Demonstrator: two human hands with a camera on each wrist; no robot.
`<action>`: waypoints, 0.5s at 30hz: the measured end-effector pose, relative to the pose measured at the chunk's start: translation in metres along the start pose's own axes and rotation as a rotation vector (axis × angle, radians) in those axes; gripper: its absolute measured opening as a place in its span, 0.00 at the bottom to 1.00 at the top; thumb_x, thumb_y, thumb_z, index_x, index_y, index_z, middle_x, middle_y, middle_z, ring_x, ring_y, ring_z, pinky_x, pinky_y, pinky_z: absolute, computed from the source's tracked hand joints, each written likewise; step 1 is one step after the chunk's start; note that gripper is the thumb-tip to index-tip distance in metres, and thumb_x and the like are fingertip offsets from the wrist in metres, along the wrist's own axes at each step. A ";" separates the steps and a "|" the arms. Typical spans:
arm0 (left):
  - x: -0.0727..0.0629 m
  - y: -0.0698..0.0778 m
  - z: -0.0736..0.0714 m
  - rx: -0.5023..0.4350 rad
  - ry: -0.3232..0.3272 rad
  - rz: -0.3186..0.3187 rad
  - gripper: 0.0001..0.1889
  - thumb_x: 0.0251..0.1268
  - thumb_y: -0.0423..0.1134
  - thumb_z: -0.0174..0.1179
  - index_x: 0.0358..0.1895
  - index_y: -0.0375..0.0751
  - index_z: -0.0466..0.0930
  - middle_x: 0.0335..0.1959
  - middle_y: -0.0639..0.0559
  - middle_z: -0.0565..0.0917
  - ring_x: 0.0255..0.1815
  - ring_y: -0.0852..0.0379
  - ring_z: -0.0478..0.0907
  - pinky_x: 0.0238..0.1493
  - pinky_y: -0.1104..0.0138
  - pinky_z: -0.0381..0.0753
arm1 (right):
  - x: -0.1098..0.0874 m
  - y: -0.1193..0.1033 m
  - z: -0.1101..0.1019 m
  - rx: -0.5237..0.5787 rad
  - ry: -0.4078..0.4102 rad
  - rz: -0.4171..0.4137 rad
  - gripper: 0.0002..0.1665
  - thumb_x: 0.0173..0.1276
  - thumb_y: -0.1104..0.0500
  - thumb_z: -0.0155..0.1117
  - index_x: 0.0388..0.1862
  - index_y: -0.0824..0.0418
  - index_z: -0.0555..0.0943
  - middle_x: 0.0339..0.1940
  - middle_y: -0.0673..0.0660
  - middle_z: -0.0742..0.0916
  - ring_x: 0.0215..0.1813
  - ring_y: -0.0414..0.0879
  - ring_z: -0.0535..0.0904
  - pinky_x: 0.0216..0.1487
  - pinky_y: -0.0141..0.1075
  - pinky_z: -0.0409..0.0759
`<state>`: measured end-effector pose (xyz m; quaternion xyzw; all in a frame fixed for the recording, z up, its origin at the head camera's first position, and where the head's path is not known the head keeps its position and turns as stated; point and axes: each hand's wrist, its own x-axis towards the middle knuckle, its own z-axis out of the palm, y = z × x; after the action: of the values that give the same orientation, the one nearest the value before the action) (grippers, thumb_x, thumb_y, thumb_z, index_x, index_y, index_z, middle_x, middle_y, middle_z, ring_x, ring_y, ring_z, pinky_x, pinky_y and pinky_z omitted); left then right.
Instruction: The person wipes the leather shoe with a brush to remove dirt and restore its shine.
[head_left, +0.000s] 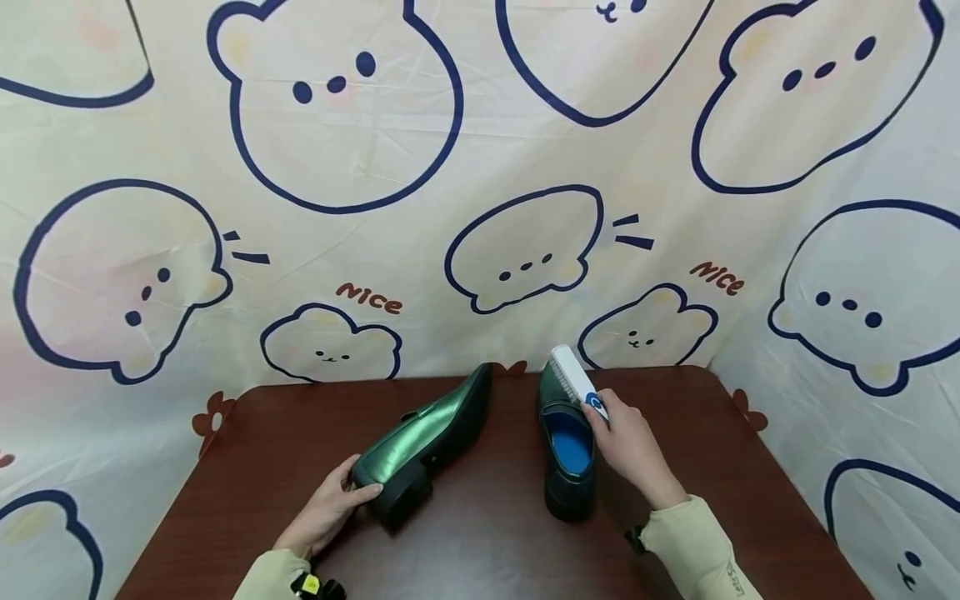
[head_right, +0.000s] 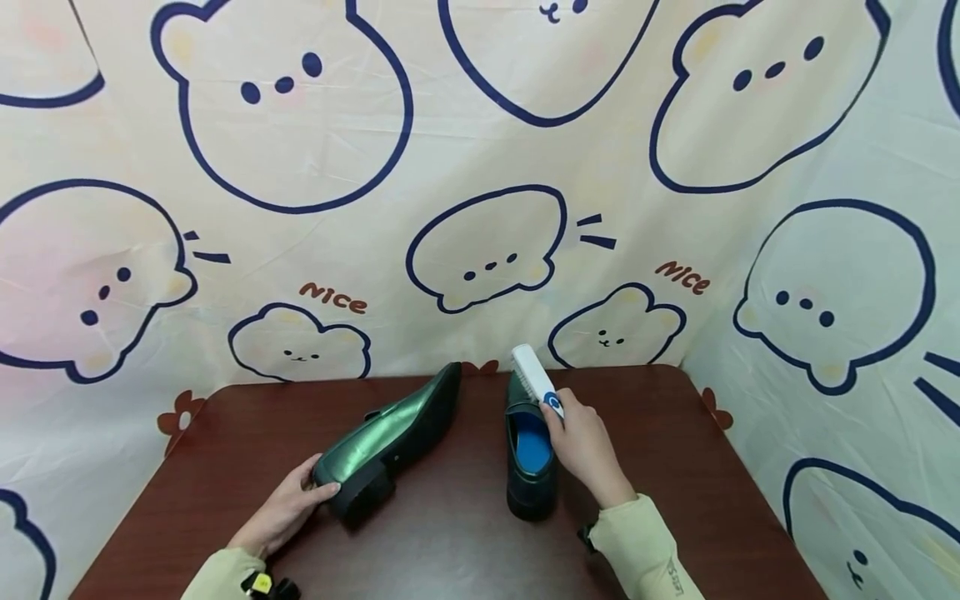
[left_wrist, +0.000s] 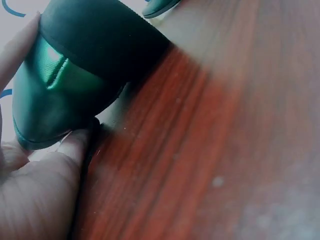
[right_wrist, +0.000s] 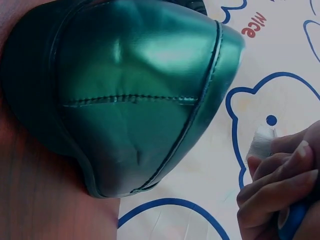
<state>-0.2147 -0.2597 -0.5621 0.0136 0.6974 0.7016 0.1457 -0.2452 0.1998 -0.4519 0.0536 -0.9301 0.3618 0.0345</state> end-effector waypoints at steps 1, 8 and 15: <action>0.000 -0.001 0.000 0.001 -0.005 0.015 0.26 0.73 0.35 0.63 0.67 0.31 0.62 0.60 0.47 0.74 0.56 0.59 0.77 0.55 0.67 0.79 | -0.001 -0.001 0.000 0.001 0.001 -0.002 0.20 0.82 0.55 0.57 0.62 0.67 0.73 0.36 0.61 0.84 0.25 0.47 0.72 0.26 0.37 0.73; -0.002 -0.006 0.008 -0.086 -0.040 0.145 0.12 0.79 0.33 0.56 0.56 0.48 0.65 0.54 0.52 0.74 0.48 0.59 0.78 0.46 0.67 0.81 | -0.003 -0.012 0.003 0.023 0.001 -0.035 0.19 0.81 0.55 0.60 0.62 0.65 0.74 0.46 0.64 0.87 0.29 0.48 0.77 0.29 0.37 0.78; 0.006 -0.008 0.014 -0.151 0.034 0.286 0.18 0.79 0.30 0.55 0.62 0.49 0.61 0.65 0.59 0.71 0.53 0.66 0.76 0.47 0.73 0.80 | -0.010 -0.030 0.020 0.060 -0.026 -0.101 0.18 0.79 0.54 0.62 0.61 0.61 0.76 0.41 0.61 0.87 0.28 0.45 0.77 0.27 0.36 0.78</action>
<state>-0.2156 -0.2450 -0.5706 0.0898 0.6359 0.7658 0.0330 -0.2315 0.1649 -0.4472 0.1060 -0.9153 0.3867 0.0388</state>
